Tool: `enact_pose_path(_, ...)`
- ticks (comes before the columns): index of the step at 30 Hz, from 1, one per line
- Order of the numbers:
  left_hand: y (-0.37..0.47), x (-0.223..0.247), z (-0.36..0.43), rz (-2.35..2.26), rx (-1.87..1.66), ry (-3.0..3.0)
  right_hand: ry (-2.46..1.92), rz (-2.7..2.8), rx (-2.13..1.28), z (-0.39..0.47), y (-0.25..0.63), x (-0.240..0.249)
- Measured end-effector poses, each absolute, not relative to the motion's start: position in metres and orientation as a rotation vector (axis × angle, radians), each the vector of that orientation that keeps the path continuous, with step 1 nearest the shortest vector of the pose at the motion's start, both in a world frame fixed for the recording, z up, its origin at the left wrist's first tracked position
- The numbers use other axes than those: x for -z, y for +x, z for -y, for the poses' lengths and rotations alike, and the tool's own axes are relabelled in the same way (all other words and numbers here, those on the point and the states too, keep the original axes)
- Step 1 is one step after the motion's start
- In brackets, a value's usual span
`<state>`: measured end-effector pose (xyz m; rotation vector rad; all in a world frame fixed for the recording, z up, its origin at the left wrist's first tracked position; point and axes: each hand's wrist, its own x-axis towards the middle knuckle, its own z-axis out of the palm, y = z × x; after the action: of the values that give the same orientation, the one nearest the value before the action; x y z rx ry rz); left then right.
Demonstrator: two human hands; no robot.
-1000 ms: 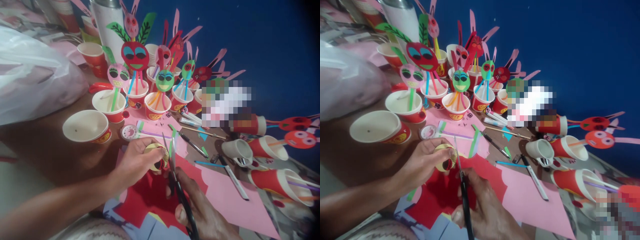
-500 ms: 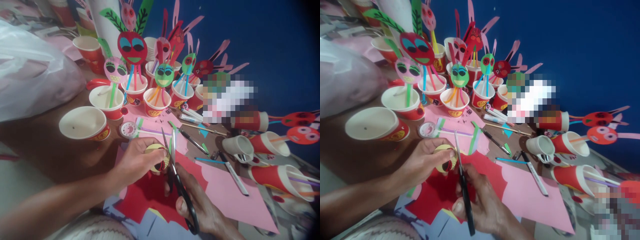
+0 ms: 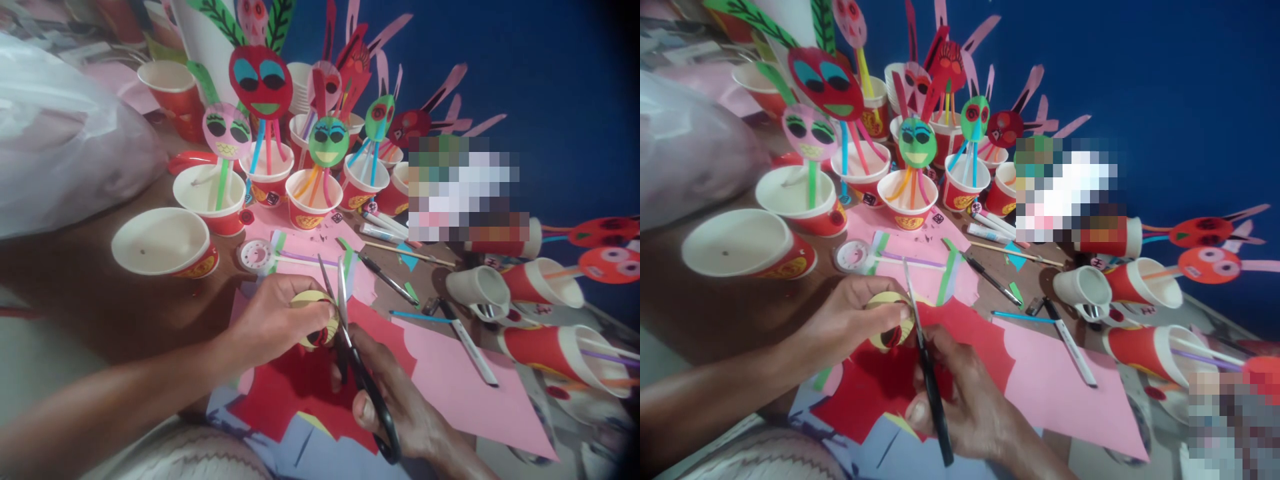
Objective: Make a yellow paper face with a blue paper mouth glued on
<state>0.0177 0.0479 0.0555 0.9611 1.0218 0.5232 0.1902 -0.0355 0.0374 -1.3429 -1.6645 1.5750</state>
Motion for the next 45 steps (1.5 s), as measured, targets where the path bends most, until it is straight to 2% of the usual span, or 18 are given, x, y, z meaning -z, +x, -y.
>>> enact_pose_path(24, 0.0156, -0.0538, -0.0509, -1.025, -0.49, 1.036, -1.349, 1.492, -1.711, 0.0364, 0.1915, -0.0293)
enact_pose_path(45, 0.0164, -0.0506, -0.0494, -0.998, -0.515, 0.982, -1.374, 1.619, -1.737, 0.0312, 0.1921, -0.0371)
